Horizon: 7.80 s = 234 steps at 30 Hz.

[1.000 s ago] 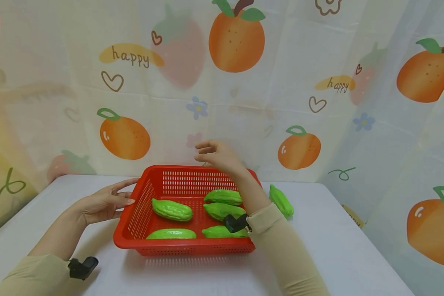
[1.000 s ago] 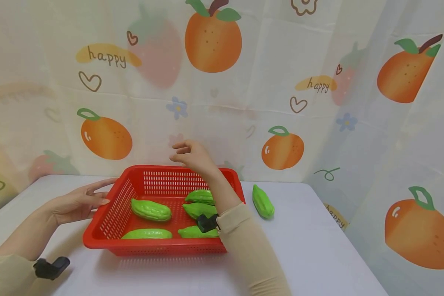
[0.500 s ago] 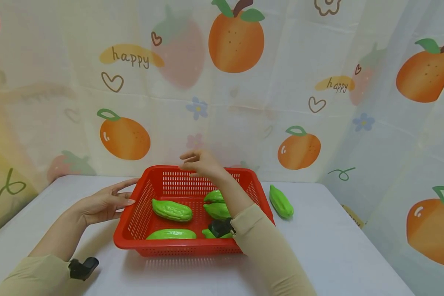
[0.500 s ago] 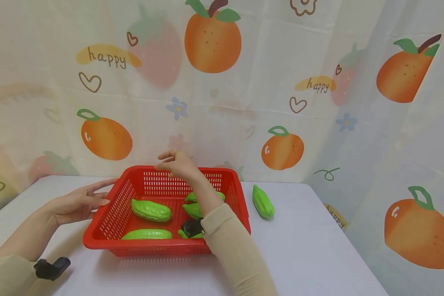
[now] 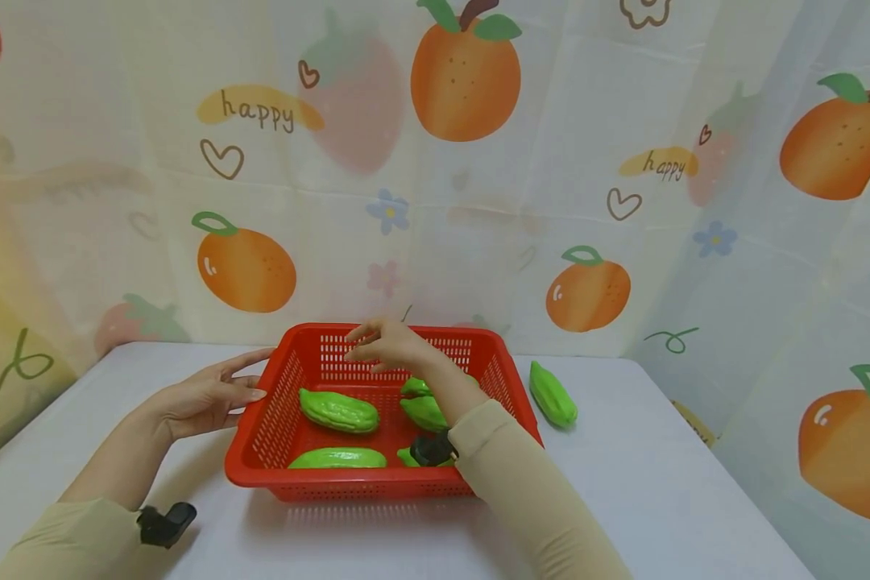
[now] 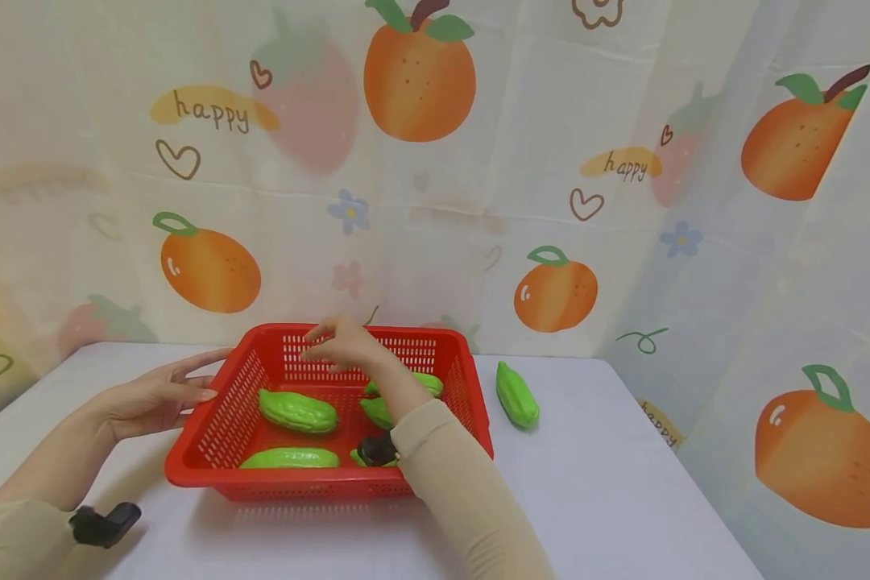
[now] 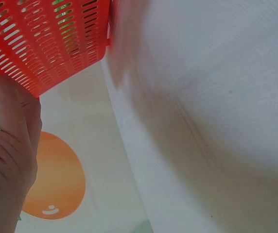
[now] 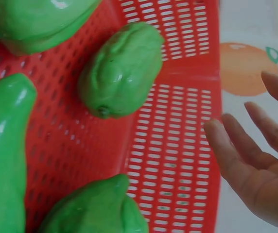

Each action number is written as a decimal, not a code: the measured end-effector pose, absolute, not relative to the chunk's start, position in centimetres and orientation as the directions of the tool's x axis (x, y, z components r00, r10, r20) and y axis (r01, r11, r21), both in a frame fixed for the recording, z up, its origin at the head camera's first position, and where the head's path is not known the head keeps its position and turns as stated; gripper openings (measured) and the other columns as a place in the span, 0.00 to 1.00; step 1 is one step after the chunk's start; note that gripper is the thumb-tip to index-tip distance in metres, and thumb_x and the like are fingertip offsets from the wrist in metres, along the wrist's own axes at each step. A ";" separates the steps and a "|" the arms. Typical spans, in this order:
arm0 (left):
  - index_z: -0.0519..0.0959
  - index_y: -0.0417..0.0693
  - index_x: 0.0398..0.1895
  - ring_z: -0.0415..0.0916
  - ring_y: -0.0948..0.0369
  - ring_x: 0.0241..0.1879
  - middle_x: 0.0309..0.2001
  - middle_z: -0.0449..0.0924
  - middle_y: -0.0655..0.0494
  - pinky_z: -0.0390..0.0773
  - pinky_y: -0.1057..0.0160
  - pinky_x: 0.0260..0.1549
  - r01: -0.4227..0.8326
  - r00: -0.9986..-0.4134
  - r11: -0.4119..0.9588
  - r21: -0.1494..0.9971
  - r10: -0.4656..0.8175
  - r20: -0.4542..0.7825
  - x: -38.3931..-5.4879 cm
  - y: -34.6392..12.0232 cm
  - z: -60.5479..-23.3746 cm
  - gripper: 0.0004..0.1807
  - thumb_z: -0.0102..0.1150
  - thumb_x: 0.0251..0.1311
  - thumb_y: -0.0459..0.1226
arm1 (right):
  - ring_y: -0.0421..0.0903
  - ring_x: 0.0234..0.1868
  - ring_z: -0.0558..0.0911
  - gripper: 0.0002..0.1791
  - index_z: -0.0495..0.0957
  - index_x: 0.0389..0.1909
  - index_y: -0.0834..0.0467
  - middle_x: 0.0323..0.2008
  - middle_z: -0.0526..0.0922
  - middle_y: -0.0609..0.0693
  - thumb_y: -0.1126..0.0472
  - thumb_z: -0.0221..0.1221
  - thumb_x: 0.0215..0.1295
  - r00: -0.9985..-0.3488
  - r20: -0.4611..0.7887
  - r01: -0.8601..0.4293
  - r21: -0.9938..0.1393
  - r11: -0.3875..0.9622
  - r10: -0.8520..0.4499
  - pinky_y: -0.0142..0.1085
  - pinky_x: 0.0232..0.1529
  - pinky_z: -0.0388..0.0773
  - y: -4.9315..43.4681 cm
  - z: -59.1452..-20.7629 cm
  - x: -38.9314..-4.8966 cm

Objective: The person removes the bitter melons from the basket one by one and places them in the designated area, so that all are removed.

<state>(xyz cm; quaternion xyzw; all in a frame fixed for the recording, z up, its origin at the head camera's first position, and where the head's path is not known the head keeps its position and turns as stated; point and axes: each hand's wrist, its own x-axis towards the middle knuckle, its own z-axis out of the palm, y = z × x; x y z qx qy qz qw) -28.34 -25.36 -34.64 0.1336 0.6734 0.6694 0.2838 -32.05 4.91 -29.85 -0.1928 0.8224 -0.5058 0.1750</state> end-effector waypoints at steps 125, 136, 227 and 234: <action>0.37 0.55 0.79 0.82 0.64 0.48 0.51 0.83 0.65 0.84 0.58 0.51 -0.191 -0.805 0.070 0.979 0.560 -0.197 -27.8 -25.0 -34.3 0.41 0.49 0.71 0.36 | 0.55 0.55 0.84 0.30 0.67 0.66 0.60 0.62 0.76 0.63 0.65 0.64 0.62 -0.862 -0.078 -0.229 -0.822 0.522 -0.501 0.42 0.53 0.84 5.9 -26.0 -30.0; 0.31 0.51 0.79 0.82 0.64 0.48 0.51 0.83 0.67 0.84 0.57 0.51 -0.183 -0.813 0.087 0.979 0.546 -0.201 -27.8 -24.9 -34.2 0.46 0.50 0.71 0.36 | 0.48 0.47 0.83 0.31 0.67 0.66 0.58 0.54 0.80 0.62 0.64 0.65 0.61 -0.885 -0.027 -0.234 -0.837 0.495 -0.464 0.35 0.45 0.84 7.9 -24.7 -29.7; 0.38 0.58 0.79 0.83 0.64 0.48 0.51 0.83 0.67 0.84 0.58 0.51 -0.186 -0.818 0.068 0.980 0.542 -0.193 -28.0 -25.5 -34.9 0.41 0.49 0.72 0.37 | 0.41 0.41 0.85 0.38 0.56 0.71 0.71 0.59 0.72 0.66 0.58 0.60 0.67 -0.996 -0.089 0.070 -0.835 0.545 -0.009 0.37 0.53 0.84 31.1 -29.1 -27.3; 0.38 0.58 0.79 0.83 0.64 0.48 0.51 0.83 0.67 0.84 0.57 0.52 -0.178 -0.817 0.073 0.981 0.545 -0.189 -28.0 -25.2 -34.9 0.41 0.49 0.72 0.37 | 0.36 0.34 0.82 0.38 0.55 0.70 0.73 0.56 0.72 0.65 0.60 0.60 0.67 -0.990 -0.134 0.132 -0.828 0.545 0.037 0.34 0.49 0.85 32.7 -30.5 -27.1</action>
